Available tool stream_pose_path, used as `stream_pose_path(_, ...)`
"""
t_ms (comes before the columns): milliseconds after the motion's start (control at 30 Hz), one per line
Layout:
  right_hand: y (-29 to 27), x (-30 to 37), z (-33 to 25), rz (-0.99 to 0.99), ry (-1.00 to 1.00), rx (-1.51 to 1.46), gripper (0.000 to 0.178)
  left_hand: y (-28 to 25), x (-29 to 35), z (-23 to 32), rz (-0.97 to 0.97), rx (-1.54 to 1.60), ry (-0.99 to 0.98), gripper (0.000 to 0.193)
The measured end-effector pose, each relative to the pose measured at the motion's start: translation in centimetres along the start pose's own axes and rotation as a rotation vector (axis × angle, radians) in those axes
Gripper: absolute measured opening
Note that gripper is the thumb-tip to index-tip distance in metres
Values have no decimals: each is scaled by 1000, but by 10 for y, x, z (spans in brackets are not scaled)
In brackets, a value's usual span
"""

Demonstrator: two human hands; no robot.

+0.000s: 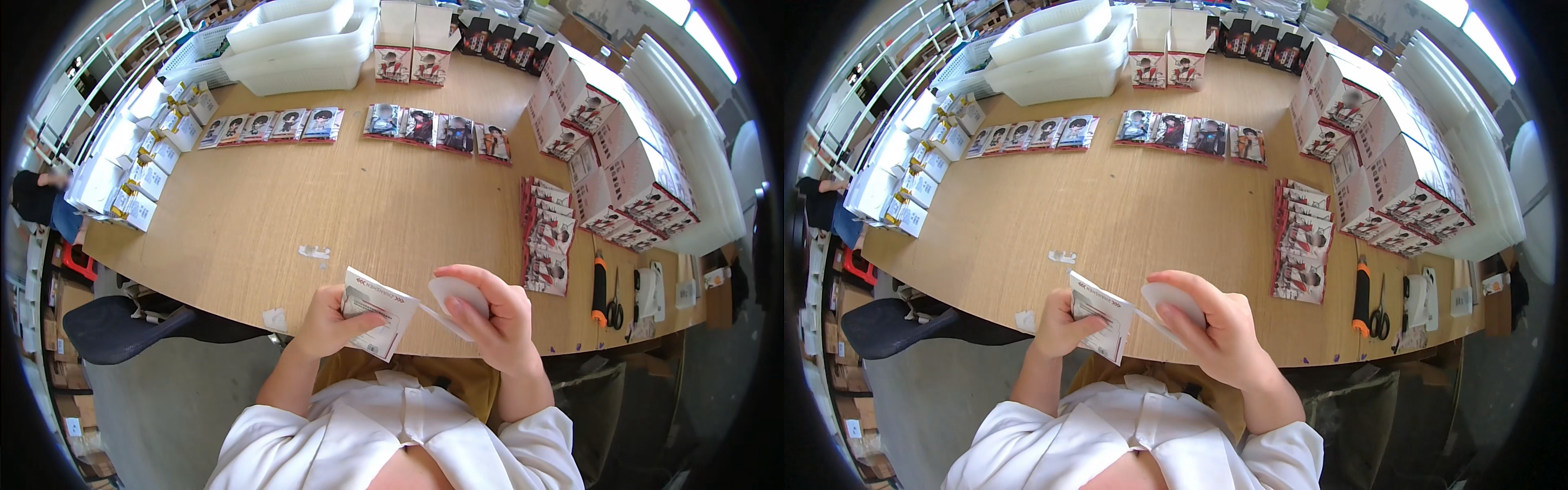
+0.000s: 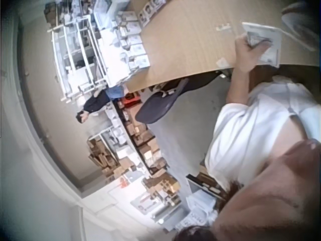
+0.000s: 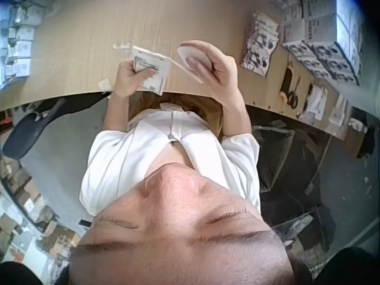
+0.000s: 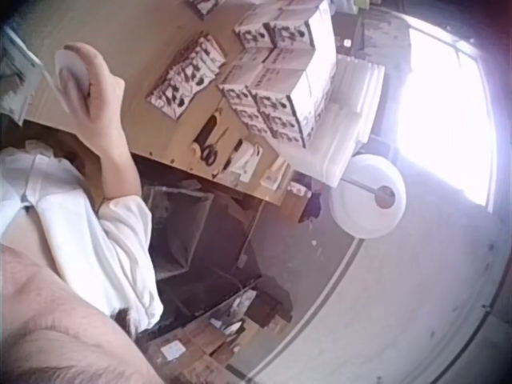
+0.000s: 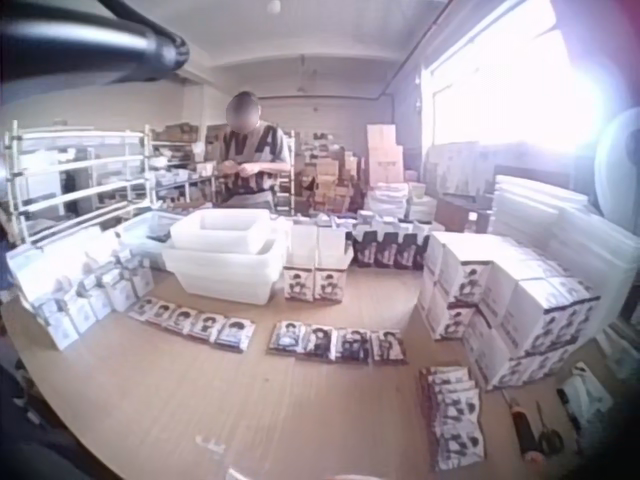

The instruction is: The person repeatedly picks small rectangular packages from a stack, opens them, and places them into a white plastic container. The person handles each package one at a time, using both hands to open and transfer the items.

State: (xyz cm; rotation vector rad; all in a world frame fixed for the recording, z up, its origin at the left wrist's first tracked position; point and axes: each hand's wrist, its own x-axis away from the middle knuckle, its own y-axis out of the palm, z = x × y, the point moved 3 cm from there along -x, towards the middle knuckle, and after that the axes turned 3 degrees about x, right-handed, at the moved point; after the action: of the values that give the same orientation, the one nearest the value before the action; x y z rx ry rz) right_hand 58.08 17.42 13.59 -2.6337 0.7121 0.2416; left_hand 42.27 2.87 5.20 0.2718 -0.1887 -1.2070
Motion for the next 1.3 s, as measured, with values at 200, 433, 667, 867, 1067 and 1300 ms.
stream_pose_path(200, 2, -4, -3, -62, -62, 63, 21, 14, 3, 8, -84, -212, 5, 18)
stream_pose_path(433, 1, -10, 4, -113, -104, 47, 21, 31, 4, 12, -66, -183, -56, 18)
stream_pose_path(667, 0, -20, 5, -181, -156, 82, 21, 37, 2, 5, -60, -254, -25, 19)
stream_pose_path(867, 0, -23, 2, -225, -97, 107, 18, 36, 0, 1, -62, -236, -37, 19)
stream_pose_path(1067, -8, -31, -10, -475, -69, 202, 12, 35, -1, 14, -137, -302, -31, 20)
stream_pose_path(1300, -4, -29, -3, -414, -104, 94, 11, 44, 6, 2, -94, -244, -54, 19)
